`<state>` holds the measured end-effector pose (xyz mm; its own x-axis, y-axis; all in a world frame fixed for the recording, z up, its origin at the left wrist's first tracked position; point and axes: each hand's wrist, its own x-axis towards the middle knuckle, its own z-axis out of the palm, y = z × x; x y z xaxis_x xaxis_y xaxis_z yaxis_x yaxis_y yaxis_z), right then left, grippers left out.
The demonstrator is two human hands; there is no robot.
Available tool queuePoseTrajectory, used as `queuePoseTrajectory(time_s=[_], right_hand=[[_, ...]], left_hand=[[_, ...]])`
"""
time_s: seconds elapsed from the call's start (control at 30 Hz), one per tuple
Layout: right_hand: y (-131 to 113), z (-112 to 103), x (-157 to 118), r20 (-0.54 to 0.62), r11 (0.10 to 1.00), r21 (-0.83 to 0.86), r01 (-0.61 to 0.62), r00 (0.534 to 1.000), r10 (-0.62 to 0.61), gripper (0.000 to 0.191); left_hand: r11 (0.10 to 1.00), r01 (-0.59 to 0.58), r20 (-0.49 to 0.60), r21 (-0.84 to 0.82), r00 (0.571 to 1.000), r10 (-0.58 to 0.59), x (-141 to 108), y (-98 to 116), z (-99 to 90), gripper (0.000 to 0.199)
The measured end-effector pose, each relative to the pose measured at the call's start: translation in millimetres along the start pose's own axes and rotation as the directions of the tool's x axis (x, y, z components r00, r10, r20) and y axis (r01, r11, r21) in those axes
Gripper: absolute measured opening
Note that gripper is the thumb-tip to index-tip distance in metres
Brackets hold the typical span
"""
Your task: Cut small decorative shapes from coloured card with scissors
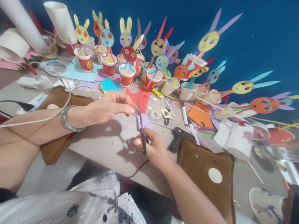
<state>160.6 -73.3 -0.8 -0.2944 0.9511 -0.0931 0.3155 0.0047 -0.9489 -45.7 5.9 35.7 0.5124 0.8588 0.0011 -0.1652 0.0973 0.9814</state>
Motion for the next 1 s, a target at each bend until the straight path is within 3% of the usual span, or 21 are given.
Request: queuePoseTrajectory(time_s=[0.37,0.5,0.6,0.7,0.83,1.0], right_hand=[[-2.8,-1.5,0.8,-0.027,1.000,-0.013,-0.017,1.000,0.017,0.064],[2.8,-1.5,1.2,-0.181,0.996,0.053,0.065,0.982,-0.054,0.058],[8.6,-1.1,2.0,-0.297,0.975,0.150,0.164,0.948,-0.113,0.048],[13.9,0.4,3.6,-0.354,0.959,0.235,0.156,0.933,-0.065,0.031],[16.0,3.7,5.1,-0.341,0.950,0.292,0.115,0.940,-0.009,0.025],[11.4,7.0,4.6,-0.288,0.953,0.301,0.043,0.956,0.048,0.027]], left_hand=[[0.999,0.005,0.000,0.032,1.000,-0.005,0.7,0.6,-2.0,0.011],[1.000,0.028,-0.011,0.003,1.000,-0.028,0.0,1.6,2.0,0.013],[0.994,0.109,0.015,-0.008,0.994,-0.109,-1.9,-2.0,5.6,0.015],[0.982,0.183,0.095,0.046,0.978,-0.187,-4.8,-7.5,8.5,0.015],[0.964,0.203,0.220,0.173,0.946,-0.239,-7.8,-11.4,10.1,0.015],[0.946,0.210,0.244,0.246,0.931,-0.270,-8.3,-10.8,10.2,0.015]])
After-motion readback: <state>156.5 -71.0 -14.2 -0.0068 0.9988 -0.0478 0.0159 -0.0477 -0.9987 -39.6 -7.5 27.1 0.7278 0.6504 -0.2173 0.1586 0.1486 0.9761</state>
